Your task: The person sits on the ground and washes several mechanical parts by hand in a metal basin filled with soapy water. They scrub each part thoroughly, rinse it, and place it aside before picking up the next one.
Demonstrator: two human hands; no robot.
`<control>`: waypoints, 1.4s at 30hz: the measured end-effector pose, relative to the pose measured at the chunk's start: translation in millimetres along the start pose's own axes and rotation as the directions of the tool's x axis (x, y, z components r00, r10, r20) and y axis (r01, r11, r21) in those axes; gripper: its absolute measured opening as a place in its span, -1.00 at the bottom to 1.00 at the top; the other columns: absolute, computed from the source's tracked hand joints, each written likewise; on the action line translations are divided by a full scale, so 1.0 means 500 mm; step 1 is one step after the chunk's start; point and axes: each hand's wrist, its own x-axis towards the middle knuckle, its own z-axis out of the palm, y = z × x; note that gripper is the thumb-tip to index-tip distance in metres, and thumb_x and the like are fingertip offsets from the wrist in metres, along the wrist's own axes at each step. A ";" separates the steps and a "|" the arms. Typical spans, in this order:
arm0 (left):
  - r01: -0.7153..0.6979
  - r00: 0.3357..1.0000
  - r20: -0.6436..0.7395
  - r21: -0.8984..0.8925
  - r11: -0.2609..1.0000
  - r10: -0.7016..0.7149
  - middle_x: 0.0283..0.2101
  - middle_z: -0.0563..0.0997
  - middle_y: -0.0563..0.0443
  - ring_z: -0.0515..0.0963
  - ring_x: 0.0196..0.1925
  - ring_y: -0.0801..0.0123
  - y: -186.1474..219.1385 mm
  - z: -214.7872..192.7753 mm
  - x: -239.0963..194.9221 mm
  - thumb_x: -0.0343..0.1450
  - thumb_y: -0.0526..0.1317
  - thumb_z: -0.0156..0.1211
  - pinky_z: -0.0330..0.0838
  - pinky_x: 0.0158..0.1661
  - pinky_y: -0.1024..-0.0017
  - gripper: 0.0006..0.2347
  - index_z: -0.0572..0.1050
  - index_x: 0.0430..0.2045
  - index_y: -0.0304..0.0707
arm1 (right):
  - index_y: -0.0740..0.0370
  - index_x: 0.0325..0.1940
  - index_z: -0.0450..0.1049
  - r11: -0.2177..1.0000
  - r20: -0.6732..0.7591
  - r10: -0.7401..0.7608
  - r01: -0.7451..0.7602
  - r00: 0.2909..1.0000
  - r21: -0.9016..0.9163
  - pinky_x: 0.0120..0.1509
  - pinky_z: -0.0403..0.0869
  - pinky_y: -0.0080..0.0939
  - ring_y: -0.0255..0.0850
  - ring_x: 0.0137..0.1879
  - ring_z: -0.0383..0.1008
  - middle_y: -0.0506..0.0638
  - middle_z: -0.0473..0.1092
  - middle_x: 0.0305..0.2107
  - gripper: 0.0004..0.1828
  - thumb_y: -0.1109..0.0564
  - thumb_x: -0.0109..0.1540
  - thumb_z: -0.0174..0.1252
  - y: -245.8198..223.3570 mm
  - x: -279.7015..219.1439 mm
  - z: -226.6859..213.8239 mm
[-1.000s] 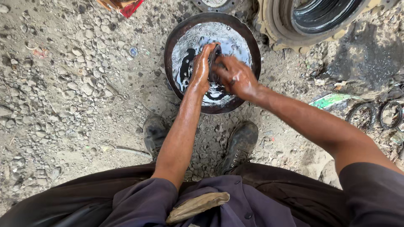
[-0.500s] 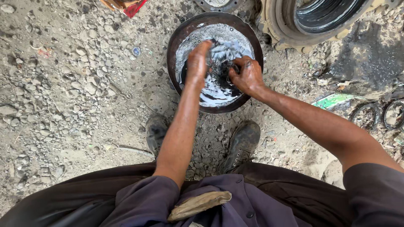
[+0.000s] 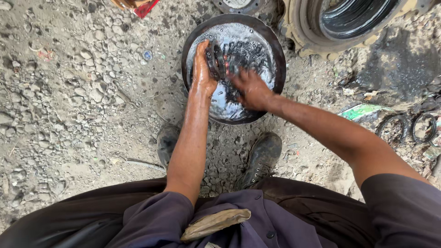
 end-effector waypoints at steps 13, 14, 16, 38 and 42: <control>0.211 0.972 -0.125 0.092 0.973 -0.199 0.09 0.47 -0.12 0.47 0.10 0.01 -0.011 0.007 0.010 0.16 0.23 0.22 0.41 -0.10 -0.27 -0.32 0.27 0.20 0.22 | 0.14 0.22 0.44 0.767 0.053 0.360 -0.328 0.931 0.552 0.13 0.55 -0.07 -0.06 0.07 0.47 0.15 0.48 -0.02 -0.54 0.32 0.22 0.16 0.011 -0.008 -0.027; 0.211 0.970 -0.143 0.109 0.971 -0.195 0.10 0.47 -0.12 0.47 0.10 -0.01 -0.016 0.007 0.006 0.17 0.24 0.23 0.41 -0.08 -0.30 -0.33 0.28 0.20 0.19 | 0.10 0.20 0.46 0.546 0.193 0.502 -0.482 0.843 0.686 0.05 0.56 -0.13 -0.10 0.00 0.48 0.11 0.49 -0.02 -0.55 0.28 0.21 0.17 0.016 -0.002 -0.049; 0.208 0.967 -0.176 0.144 0.967 -0.182 0.12 0.48 -0.13 0.48 0.10 -0.05 -0.021 0.008 0.004 0.18 0.24 0.25 0.41 -0.04 -0.37 -0.33 0.31 0.20 0.14 | 0.08 0.16 0.49 0.253 0.298 0.593 -0.525 0.748 0.812 0.00 0.57 -0.21 -0.17 -0.07 0.51 0.10 0.51 -0.05 -0.57 0.22 0.19 0.22 0.021 0.018 -0.098; 0.265 0.964 -0.039 0.084 0.961 -0.262 0.19 0.37 -0.38 0.50 0.13 -0.23 -0.108 0.034 0.007 0.15 0.08 0.45 0.57 -0.11 -0.40 -0.30 0.25 0.16 -0.01 | 0.28 -0.22 0.51 0.631 -0.108 0.506 -0.281 0.856 0.723 -0.11 0.60 -0.26 -0.35 -0.27 0.54 -0.01 0.52 -0.34 -0.79 0.28 0.09 0.35 -0.009 0.050 -0.222; 0.213 0.976 -0.083 0.194 0.958 -0.200 0.23 0.37 -0.27 0.46 0.18 -0.15 -0.057 0.066 -0.029 0.06 0.03 0.52 0.54 -0.12 -0.37 -0.19 0.21 0.21 -0.02 | 0.32 -0.19 0.51 0.481 0.031 0.649 -0.442 0.760 0.757 -0.21 0.51 -0.25 -0.29 -0.34 0.46 0.04 0.52 -0.34 -0.82 0.30 0.15 0.33 0.008 0.024 -0.203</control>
